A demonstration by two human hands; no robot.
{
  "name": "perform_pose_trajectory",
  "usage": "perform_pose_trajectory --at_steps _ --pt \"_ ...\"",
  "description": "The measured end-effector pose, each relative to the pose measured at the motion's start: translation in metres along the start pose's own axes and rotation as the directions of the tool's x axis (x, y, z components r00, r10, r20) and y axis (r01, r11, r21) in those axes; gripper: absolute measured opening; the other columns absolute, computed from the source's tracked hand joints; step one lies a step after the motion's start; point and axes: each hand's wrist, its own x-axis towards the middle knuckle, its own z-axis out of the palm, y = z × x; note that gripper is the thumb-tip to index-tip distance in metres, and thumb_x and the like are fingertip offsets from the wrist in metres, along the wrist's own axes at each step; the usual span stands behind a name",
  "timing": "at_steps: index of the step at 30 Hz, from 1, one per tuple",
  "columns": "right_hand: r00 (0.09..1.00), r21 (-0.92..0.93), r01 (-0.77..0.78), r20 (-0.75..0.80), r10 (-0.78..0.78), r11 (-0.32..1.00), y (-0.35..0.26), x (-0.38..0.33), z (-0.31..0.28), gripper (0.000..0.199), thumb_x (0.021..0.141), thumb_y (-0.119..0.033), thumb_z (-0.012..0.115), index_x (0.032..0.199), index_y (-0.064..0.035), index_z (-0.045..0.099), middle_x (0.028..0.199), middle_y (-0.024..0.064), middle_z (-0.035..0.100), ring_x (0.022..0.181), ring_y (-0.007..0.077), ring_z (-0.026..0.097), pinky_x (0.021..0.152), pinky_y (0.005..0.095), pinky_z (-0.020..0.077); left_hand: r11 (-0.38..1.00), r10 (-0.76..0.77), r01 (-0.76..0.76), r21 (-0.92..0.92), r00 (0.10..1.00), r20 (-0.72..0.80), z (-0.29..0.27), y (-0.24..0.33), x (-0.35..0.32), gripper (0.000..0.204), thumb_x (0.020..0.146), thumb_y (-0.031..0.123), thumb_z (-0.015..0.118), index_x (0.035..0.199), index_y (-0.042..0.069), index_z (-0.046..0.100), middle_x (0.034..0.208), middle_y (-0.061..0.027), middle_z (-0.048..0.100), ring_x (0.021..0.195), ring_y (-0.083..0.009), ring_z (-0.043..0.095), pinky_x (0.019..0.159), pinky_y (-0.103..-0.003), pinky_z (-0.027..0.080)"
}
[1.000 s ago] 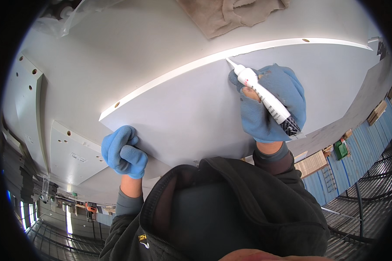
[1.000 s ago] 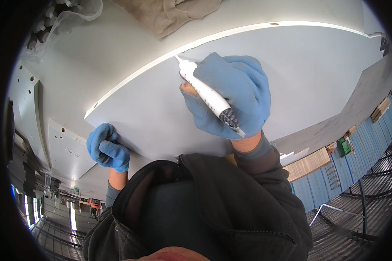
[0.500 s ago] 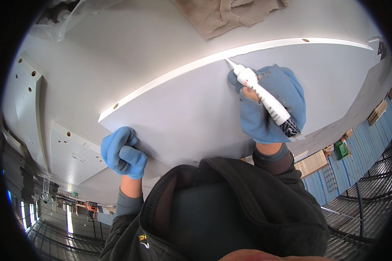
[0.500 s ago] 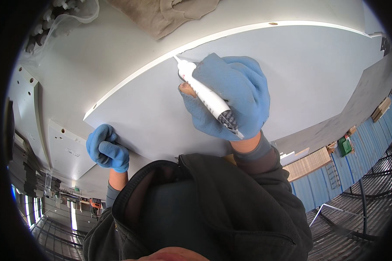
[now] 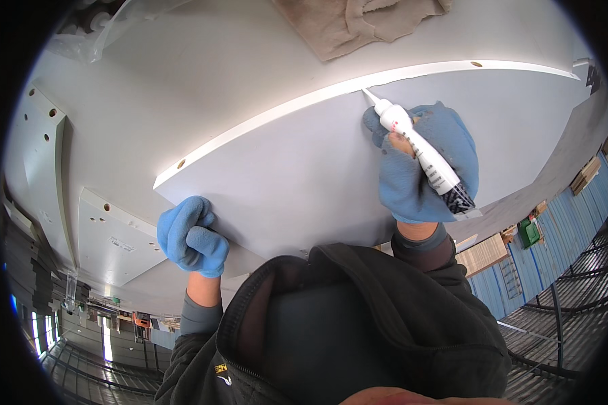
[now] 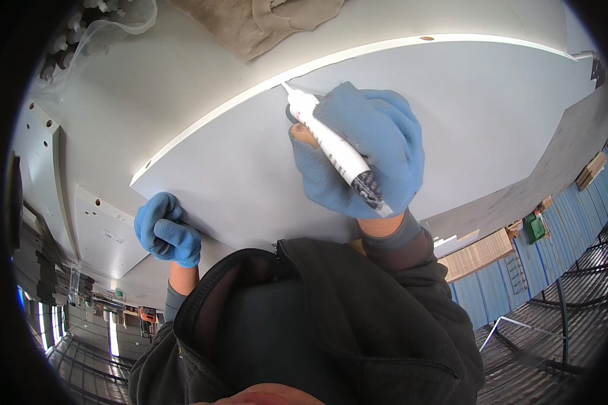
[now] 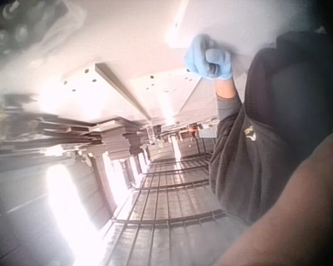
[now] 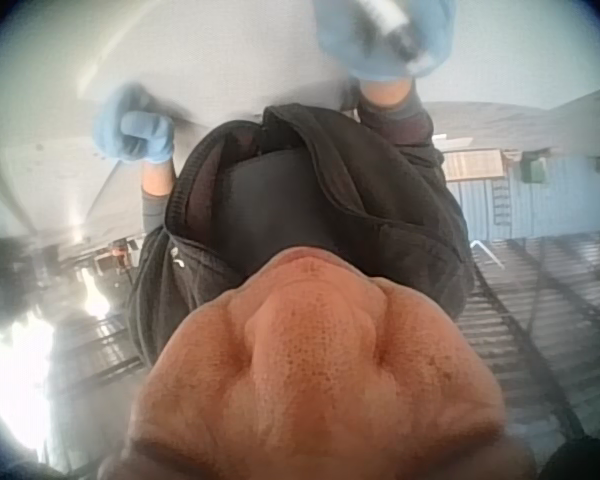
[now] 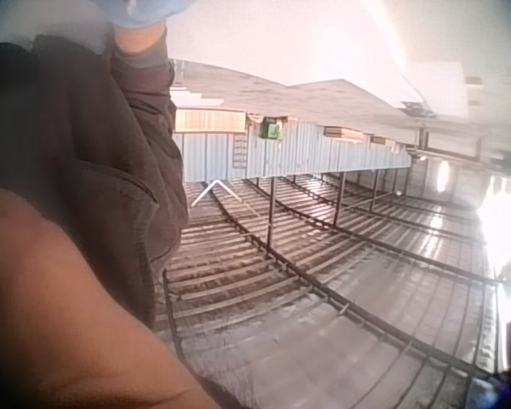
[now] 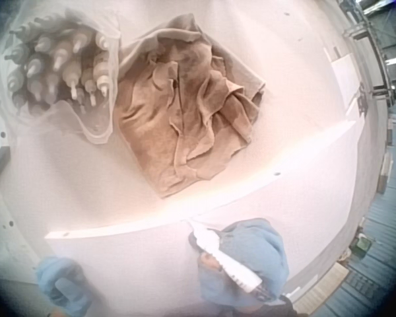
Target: The person applies a bead of adhesive along the edge of a white panel using a tube, then wipes the panel and the work surface with a cloth. They handle several white panels and a patterned panel, wiping them clean.
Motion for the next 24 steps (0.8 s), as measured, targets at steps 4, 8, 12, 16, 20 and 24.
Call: perform_pose_trajectory --at_steps 4,8,12,16,20,24 --pt "0.998 0.012 -0.054 -0.034 0.054 0.998 -0.003 0.0 0.0 0.04 0.078 -0.005 0.086 0.113 -0.0012 0.066 0.093 0.0096 0.072 0.077 0.0231 0.068 0.07 0.0324 0.0548 1.0 -0.007 0.007 0.012 1.0 0.004 0.001 0.002 0.003 0.036 0.107 0.026 0.051 0.099 -0.002 0.071 0.067 -0.0038 0.063 0.064 -0.0175 0.056 0.064 -0.03 0.044" --pt "0.996 0.005 -0.077 -0.042 0.077 0.997 -0.006 -0.002 -0.002 0.041 0.077 -0.005 0.085 0.113 -0.0008 0.065 0.093 0.0089 0.071 0.075 0.0225 0.067 0.068 0.0318 0.0541 1.0 -0.001 0.001 0.027 1.0 0.016 0.0 0.004 0.007 0.038 0.107 0.028 0.051 0.095 -0.002 0.071 0.067 -0.0043 0.063 0.062 -0.0179 0.056 0.062 -0.031 0.043" --pt "0.987 0.086 -0.153 -0.027 0.156 0.985 -0.01 -0.005 -0.001 0.029 0.077 -0.006 0.083 0.1 -0.0029 0.066 0.087 0.0072 0.069 0.069 0.0221 0.063 0.063 0.0309 0.0501 1.0 0.0 -0.001 0.014 1.0 0.012 -0.001 0.002 0.005 0.039 0.107 0.028 0.053 0.091 -0.003 0.071 0.068 -0.0055 0.064 0.061 -0.0176 0.056 0.061 -0.03 0.043" --pt "0.973 0.1 -0.223 -0.038 0.228 0.97 -0.012 0.004 0.004 0.018 0.079 -0.007 0.08 0.081 -0.0042 0.063 0.075 0.0055 0.062 0.06 0.0215 0.056 0.056 0.0314 0.0448 0.998 0.006 -0.007 -0.057 1.0 -0.016 0.003 0.002 0.002 0.04 0.11 0.031 0.053 0.102 -0.006 0.069 0.089 -0.0106 0.067 0.065 -0.013 0.058 0.058 -0.025 0.047" --pt "0.956 0.243 -0.222 -0.134 0.259 0.944 -0.026 0.017 0.009 0.019 0.087 -0.006 0.077 0.075 -0.0007 0.063 0.07 0.0047 0.06 0.059 0.0168 0.053 0.055 0.0293 0.0446 0.994 0.044 -0.063 -0.088 0.977 -0.208 0.011 0.013 0.01 0.015 0.102 0.008 0.064 0.107 -0.003 0.073 0.089 -0.012 0.076 0.072 -0.02 0.069 0.072 -0.031 0.054" --pt "0.916 0.596 -0.334 0.024 0.399 0.73 -0.074 0.014 0.001 0.023 0.096 -0.006 0.065 0.109 0.0131 0.065 0.085 0.0154 0.068 0.065 0.0218 0.069 0.053 0.0296 0.0549 0.986 -0.01 0.007 -0.169 1.0 -0.014 -0.002 0.053 0.017 0.014 0.099 0.005 0.068 0.108 -0.002 0.077 0.093 -0.0126 0.079 0.079 -0.023 0.074 0.072 -0.033 0.058"
